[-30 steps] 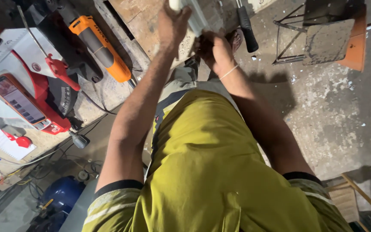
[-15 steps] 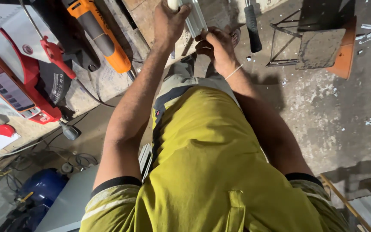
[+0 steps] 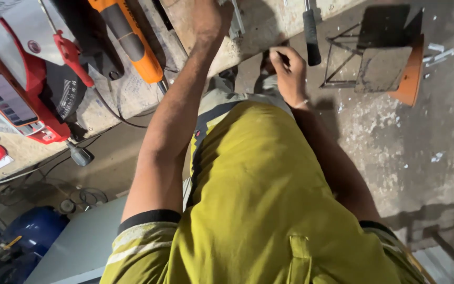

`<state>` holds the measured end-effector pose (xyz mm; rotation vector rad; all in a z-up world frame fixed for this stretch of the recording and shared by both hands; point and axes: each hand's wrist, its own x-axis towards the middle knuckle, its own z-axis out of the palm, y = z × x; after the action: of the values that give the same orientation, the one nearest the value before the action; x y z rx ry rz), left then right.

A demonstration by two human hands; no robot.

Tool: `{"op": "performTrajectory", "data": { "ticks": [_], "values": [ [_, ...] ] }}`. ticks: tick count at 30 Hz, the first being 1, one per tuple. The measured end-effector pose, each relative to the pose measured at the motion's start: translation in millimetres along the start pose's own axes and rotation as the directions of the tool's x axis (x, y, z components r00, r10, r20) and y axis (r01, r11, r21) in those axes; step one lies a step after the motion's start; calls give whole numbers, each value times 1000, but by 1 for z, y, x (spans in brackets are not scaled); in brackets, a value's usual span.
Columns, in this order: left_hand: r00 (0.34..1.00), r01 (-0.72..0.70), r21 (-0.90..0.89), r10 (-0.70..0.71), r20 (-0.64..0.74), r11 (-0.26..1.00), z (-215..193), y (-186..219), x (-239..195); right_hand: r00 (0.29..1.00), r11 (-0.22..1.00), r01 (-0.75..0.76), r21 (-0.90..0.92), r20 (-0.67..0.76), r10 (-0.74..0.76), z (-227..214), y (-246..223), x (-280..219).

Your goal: Hammering small connectors or plugs into the ends of aluminum/plastic profiles on a workbench.

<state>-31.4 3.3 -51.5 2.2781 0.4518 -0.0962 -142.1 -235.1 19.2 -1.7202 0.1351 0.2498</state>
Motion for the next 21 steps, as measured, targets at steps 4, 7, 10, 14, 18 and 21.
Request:
{"op": "performTrajectory", "data": {
  "ticks": [4, 7, 10, 14, 18, 21],
  "values": [
    [994, -88, 43, 90, -61, 995, -34, 15, -6, 985, 979, -134, 152, -83, 148, -31, -8, -12],
    [998, -48, -543, 68, 17, 838, -80, 29, -36, 991, 994, -61, 93, -115, 72, -66, -18, -13],
    [977, -137, -652, 208, 33, 746, -138, 84, -78, 994, 1000, 5, -2, -105, -6, -96, -14, -7],
    [955, -213, -585, 293, 43, 782, -129, 95, -103, 993, 992, 112, -54, -16, -113, -123, -6, 4],
    [967, -237, -483, 251, -36, 843, -106, 106, -116, 995, 995, 94, 24, 17, -95, -133, -19, 24],
    [976, -213, -442, 209, -59, 871, -91, 103, -120, 991, 991, 125, 52, 48, -127, -137, -23, 30]
  ]
}}
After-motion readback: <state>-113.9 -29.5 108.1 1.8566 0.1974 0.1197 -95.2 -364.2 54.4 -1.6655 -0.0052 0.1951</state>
